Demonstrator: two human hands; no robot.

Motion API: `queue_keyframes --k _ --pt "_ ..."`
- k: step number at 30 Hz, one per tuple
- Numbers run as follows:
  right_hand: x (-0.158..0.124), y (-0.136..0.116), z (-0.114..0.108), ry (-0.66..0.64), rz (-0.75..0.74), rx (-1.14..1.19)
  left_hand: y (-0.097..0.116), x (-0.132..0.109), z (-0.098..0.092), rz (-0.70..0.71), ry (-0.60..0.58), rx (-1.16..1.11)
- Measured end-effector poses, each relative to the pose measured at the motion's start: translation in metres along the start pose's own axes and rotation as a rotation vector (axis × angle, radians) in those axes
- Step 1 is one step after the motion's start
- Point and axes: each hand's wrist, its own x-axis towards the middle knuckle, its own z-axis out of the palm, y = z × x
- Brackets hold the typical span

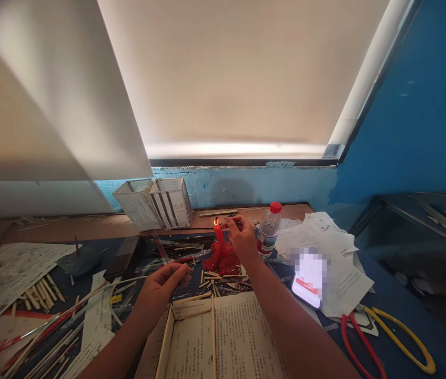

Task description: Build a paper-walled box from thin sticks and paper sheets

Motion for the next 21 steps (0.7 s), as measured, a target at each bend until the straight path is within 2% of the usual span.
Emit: queue_keyframes --k 10,21 --pt "0.0065 0.0086 -0.0047 0.024 -0.013 0.015 0.0019 0.0006 0.0009 0.002 0.004 -0.003" --pt "0.0041 0.0024 -0.0075 -0.003 -0.069 -0.096 0.0059 -0.0011 0.0037 -0.011 0.016 -0.01"
